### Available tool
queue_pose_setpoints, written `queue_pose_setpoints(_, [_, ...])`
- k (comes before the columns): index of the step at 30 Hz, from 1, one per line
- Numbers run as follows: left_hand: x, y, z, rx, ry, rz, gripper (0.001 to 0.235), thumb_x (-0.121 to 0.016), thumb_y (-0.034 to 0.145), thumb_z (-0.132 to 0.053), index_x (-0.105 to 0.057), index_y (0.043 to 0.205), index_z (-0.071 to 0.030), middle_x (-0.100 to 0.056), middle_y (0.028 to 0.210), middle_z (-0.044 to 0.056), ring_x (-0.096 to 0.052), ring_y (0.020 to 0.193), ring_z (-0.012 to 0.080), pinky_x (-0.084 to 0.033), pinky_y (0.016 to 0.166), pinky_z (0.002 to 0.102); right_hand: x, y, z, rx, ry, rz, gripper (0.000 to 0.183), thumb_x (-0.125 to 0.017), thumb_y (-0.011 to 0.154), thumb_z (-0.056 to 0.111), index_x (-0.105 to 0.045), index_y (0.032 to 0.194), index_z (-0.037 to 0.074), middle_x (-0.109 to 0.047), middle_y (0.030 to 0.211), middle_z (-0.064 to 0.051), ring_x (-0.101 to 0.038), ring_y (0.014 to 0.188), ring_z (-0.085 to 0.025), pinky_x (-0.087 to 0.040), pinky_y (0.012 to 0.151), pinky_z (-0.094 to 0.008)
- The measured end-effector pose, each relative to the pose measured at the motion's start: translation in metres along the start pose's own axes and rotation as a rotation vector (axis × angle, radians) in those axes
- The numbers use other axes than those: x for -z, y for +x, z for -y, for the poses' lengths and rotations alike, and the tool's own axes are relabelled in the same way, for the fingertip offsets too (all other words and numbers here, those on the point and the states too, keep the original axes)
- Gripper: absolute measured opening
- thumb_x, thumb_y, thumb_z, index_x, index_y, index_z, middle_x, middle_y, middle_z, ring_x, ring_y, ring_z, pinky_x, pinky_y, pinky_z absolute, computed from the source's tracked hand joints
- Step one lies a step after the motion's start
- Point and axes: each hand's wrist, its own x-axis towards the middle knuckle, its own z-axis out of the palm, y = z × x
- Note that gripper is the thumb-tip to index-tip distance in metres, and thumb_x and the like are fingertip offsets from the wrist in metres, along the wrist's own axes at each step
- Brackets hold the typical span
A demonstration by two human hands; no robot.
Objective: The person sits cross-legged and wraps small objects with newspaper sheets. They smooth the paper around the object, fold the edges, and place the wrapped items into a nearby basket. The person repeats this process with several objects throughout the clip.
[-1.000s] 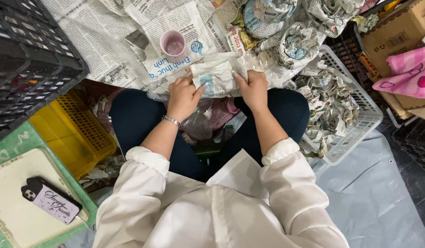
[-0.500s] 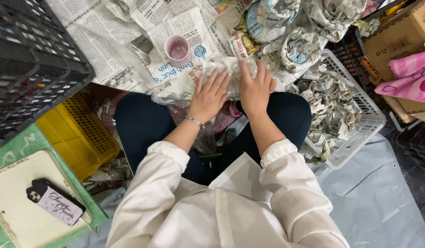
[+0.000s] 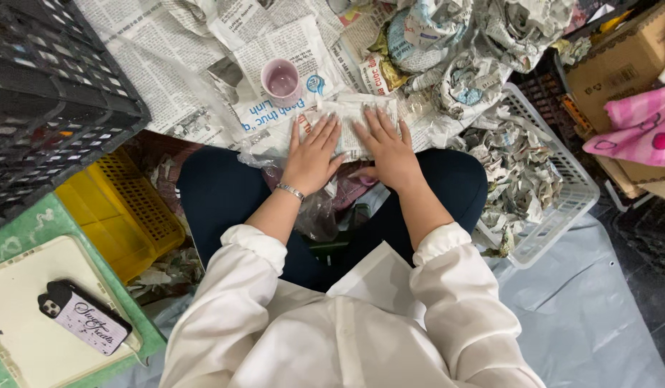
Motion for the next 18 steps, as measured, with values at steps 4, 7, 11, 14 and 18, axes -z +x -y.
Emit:
queue_pose_setpoints(4, [0.022,-0.006,0.017,0.066,-0.046,-0.231,0.048,-0.071,0.104,-0.048,-0.05,0.142,-0.027,-0.047,0.154,-0.006,-0.038,0.152,0.0224,-0.019,0.128,0.059,-0.001,-0.005,-0.002,0.048,0.008,-0.042,0.09,-0.079,0.077,0.045,-0.04,0.157,0.03,-0.032,0.168,-0.007,-0.026,0.156,-0.03,-0.023,0.123,-0.055])
queue_pose_setpoints(7, [0.046,0.012,0.043,0.141,-0.048,-0.761,0.076,-0.084,0.096,-0.046,-0.038,0.152,-0.024,-0.035,0.16,0.013,-0.033,0.15,0.0357,-0.021,0.125,0.058,0.002,-0.005,-0.004,0.061,0.062,-0.062,0.077,-0.078,0.09,0.04,-0.044,0.158,0.035,-0.035,0.168,-0.005,-0.029,0.156,-0.03,-0.027,0.124,-0.054])
queue_pose_setpoints(11, [0.064,0.037,0.067,0.237,-0.19,-0.532,0.11,-0.095,0.069,-0.047,-0.034,0.154,-0.01,-0.044,0.153,0.024,-0.042,0.14,0.0414,-0.02,0.115,0.067,0.007,-0.006,0.007,0.121,-0.08,0.041,0.102,-0.08,0.06,0.045,-0.045,0.154,0.027,-0.037,0.16,-0.021,-0.03,0.147,-0.045,-0.026,0.114,-0.062])
queue_pose_setpoints(14, [0.061,0.049,0.066,0.372,-0.336,-0.43,0.109,-0.096,0.07,-0.037,-0.034,0.155,-0.009,-0.056,0.146,0.017,-0.054,0.133,0.0349,-0.023,0.117,0.064,0.01,-0.004,0.017,0.054,-0.155,-0.035,0.078,-0.072,0.079,0.031,-0.046,0.153,0.03,-0.046,0.158,-0.01,-0.04,0.147,-0.033,-0.032,0.116,-0.052])
queue_pose_setpoints(18, [0.058,0.047,0.066,0.499,-0.534,-0.542,0.106,-0.095,0.072,-0.029,-0.034,0.155,-0.004,-0.06,0.139,0.02,-0.06,0.126,0.0368,-0.042,0.11,0.049,0.019,-0.006,0.007,0.134,-0.088,-0.104,0.062,-0.065,0.09,0.018,-0.054,0.15,0.029,-0.06,0.149,-0.013,-0.055,0.137,-0.032,-0.04,0.116,-0.047])
